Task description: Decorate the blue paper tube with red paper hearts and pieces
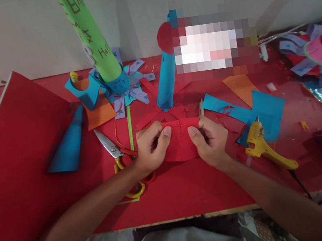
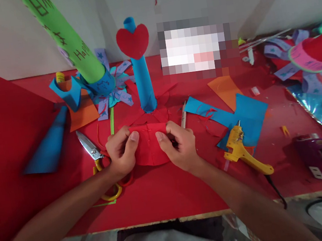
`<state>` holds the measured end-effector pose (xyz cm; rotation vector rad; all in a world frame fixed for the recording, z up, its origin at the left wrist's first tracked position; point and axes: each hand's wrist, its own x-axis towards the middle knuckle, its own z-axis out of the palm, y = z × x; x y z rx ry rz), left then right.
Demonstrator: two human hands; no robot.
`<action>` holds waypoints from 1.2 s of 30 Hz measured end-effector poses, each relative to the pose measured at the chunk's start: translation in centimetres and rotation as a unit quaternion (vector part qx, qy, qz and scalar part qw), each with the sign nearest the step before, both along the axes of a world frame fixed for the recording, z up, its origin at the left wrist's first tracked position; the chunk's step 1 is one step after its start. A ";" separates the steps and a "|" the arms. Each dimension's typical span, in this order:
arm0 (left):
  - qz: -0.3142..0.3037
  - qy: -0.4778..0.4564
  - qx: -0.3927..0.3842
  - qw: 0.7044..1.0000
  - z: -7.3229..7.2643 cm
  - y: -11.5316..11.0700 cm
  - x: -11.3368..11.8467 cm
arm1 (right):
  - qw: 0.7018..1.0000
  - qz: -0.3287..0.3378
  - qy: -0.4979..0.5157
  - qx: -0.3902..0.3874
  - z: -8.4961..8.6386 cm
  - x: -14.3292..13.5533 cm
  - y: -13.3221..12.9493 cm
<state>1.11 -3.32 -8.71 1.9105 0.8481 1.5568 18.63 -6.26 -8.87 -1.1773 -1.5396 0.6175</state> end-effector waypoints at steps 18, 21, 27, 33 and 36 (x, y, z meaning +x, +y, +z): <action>-0.063 -0.014 0.079 0.995 0.0 -1.1 0.2 | 0.979 -0.019 -0.079 0.185 -0.6 0.3 -1.4; -0.063 -0.013 0.107 0.992 0.2 -0.8 0.3 | 0.982 -0.010 -0.086 0.168 -0.3 0.3 -1.5; -0.048 0.009 0.111 0.993 0.2 -0.8 0.1 | 0.979 0.001 -0.087 0.182 0.2 0.3 -1.5; 0.015 0.052 0.064 0.997 0.1 -1.0 -0.3 | 0.971 -0.056 -0.148 0.181 0.6 0.2 -0.8; 0.015 0.041 0.060 0.997 0.1 -0.9 -0.2 | 0.974 -0.054 -0.136 0.175 0.9 0.0 -0.5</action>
